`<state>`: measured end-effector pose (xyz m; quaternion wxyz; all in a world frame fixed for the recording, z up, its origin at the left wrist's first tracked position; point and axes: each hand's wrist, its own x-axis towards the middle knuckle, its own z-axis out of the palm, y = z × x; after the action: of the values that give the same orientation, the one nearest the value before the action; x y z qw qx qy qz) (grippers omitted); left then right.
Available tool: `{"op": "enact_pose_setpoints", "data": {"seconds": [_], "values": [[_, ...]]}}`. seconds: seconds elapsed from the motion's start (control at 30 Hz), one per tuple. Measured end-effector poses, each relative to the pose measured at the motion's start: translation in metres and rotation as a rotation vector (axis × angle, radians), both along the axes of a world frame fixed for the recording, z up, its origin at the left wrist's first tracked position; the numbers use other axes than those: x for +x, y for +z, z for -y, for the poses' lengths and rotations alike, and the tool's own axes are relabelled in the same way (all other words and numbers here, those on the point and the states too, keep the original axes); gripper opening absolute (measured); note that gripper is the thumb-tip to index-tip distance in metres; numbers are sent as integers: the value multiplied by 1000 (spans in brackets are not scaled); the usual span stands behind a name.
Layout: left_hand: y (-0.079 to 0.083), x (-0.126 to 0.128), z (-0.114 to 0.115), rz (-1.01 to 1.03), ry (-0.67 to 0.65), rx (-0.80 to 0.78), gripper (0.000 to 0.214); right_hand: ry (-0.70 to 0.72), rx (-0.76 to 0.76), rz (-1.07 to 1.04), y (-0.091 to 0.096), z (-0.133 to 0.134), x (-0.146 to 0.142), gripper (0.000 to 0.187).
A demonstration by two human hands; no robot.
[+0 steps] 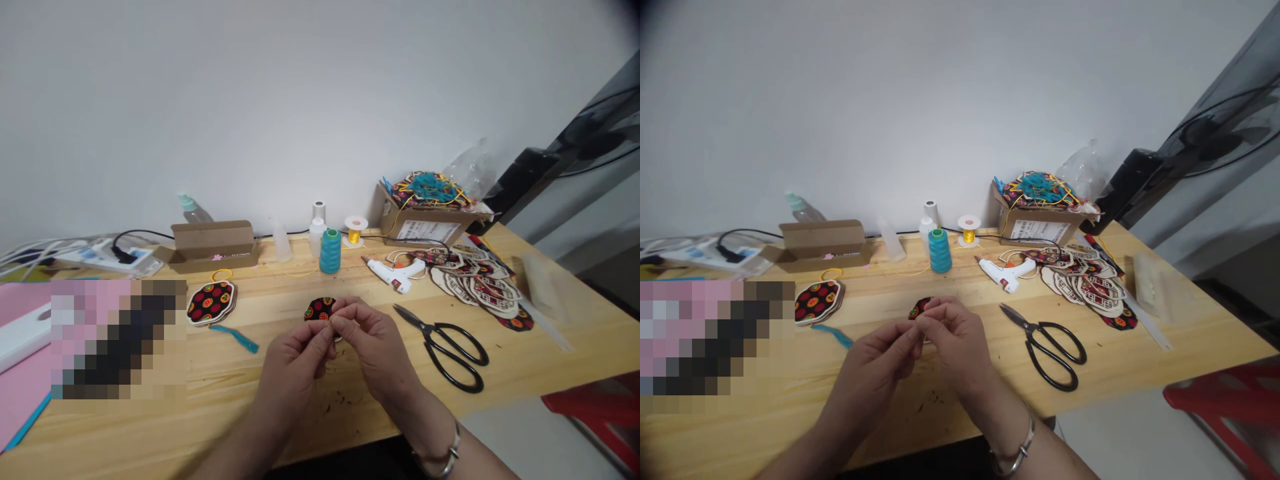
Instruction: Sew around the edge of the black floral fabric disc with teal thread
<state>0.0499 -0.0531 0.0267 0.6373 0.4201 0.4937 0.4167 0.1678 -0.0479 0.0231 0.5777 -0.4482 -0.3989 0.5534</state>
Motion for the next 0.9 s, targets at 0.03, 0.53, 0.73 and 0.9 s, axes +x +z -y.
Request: {"op": "enact_pose_setpoints", "data": {"seconds": [0.03, 0.53, 0.73, 0.9], "values": [[2, -1, 0, -39, -16, 18, 21, -4, 6, -5, 1, 0, 1, 9], [-15, -22, -23, -694, -100, 678, 16, 97, 46, -281, 28, 7, 28, 12], [1, -33, -14, -879, 265, 778, 36, 36, 122, -174, 23, 6, 30, 9], [24, -26, 9, -363, -96, 144, 27, 36, 148, -70, 19, 7, 25, 11]]}}
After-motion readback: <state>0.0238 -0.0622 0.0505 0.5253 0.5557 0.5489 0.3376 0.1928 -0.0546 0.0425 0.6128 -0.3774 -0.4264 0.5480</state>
